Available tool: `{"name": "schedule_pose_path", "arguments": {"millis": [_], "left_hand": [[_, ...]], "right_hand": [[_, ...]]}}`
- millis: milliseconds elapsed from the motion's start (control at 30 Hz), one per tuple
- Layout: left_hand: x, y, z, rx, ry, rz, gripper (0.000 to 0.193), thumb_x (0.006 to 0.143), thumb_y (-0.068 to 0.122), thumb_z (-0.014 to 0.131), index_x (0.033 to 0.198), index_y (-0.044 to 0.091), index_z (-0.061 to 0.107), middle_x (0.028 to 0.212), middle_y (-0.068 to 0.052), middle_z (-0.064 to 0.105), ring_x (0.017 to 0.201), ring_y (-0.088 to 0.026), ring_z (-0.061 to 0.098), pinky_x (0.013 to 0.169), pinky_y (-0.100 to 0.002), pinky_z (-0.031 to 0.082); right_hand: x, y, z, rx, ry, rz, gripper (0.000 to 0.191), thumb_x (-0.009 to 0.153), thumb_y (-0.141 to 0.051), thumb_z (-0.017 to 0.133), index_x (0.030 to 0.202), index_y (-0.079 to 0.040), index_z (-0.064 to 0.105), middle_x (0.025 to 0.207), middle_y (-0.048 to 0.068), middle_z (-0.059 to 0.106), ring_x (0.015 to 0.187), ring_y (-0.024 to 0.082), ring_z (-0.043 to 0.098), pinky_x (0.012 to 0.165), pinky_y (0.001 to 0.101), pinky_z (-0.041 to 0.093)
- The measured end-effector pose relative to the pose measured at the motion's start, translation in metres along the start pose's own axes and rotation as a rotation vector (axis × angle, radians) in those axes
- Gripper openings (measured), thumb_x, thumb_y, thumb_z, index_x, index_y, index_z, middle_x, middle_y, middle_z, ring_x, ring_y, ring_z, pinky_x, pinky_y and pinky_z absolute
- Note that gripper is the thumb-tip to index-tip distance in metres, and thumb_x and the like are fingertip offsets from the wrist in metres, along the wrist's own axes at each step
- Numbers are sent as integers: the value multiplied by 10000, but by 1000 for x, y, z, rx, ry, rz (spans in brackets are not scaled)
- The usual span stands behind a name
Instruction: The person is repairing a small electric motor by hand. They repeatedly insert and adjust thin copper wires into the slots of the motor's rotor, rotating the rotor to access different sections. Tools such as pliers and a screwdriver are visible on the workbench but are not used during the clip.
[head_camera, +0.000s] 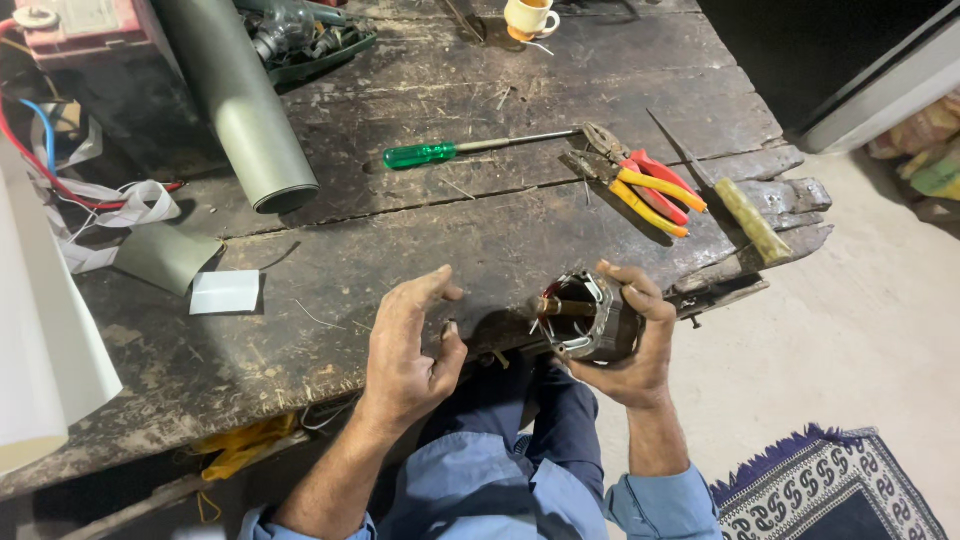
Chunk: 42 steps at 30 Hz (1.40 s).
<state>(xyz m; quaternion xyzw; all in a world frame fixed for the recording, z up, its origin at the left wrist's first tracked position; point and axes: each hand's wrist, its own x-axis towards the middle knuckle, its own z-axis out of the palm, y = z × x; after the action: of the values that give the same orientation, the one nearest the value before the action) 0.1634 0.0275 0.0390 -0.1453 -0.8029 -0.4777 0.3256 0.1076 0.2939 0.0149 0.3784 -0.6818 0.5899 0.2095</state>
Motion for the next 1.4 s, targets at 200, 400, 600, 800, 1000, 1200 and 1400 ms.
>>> {"name": "schedule_pose_path", "arguments": {"millis": [200, 400, 600, 800, 1000, 1200, 1400], "left_hand": [[2, 0, 6, 130, -53, 70, 469, 780, -13, 675, 1240, 68, 644, 1200, -112, 678, 1200, -299, 634, 1067, -451, 496], [6, 3, 8, 139, -72, 45, 372, 805, 26, 697, 1175, 62, 683, 1161, -119, 686, 1168, -295, 638, 1036, -450, 497], [24, -4, 8, -79, -151, -137, 240, 878, 137, 721, 1093, 28, 721, 1074, -132, 746, 1031, -287, 714, 913, -399, 553], [59, -17, 46, -39, -490, -361, 259, 794, 157, 676, 1018, 78, 782, 951, -182, 757, 890, -350, 743, 804, -410, 579], [67, -20, 60, 64, -607, -465, 338, 690, 140, 686, 1009, 101, 792, 909, -208, 742, 864, -377, 729, 811, -434, 575], [71, -14, 60, 62, -594, -600, 329, 684, 160, 692, 994, 114, 790, 885, -176, 760, 843, -348, 751, 808, -430, 590], [75, -7, 66, 259, -614, -519, 328, 664, 156, 718, 982, 128, 791, 898, -167, 757, 903, -370, 723, 846, -469, 564]], "right_hand": [[-3, 1, -1, 2, 2, 0, 1034, 652, 2, 939, 1474, -213, 350, 1516, 152, 403, 1461, 302, 490, 1098, 449, 534], [-3, 0, -2, -51, -1, -9, 1021, 655, -3, 943, 1459, -208, 348, 1517, 168, 402, 1445, 296, 511, 1070, 426, 551], [7, -4, -6, -222, -78, -57, 1018, 594, -64, 977, 1418, -178, 390, 1497, 169, 445, 1435, 340, 491, 1177, 471, 484], [38, -3, -31, -214, -378, 110, 1000, 508, -92, 965, 1377, -105, 469, 1472, 171, 532, 1401, 337, 534, 1144, 432, 460], [57, 1, -34, -199, -482, 216, 1023, 457, -64, 931, 1373, -86, 476, 1460, 157, 548, 1375, 309, 544, 1132, 409, 448], [59, 1, -33, -258, -479, 284, 1038, 415, -67, 924, 1362, -79, 497, 1456, 139, 553, 1374, 307, 540, 1131, 407, 443], [57, 2, -33, -261, -471, 253, 1056, 408, -79, 934, 1368, -79, 496, 1456, 142, 557, 1376, 322, 541, 1131, 414, 444]]}}
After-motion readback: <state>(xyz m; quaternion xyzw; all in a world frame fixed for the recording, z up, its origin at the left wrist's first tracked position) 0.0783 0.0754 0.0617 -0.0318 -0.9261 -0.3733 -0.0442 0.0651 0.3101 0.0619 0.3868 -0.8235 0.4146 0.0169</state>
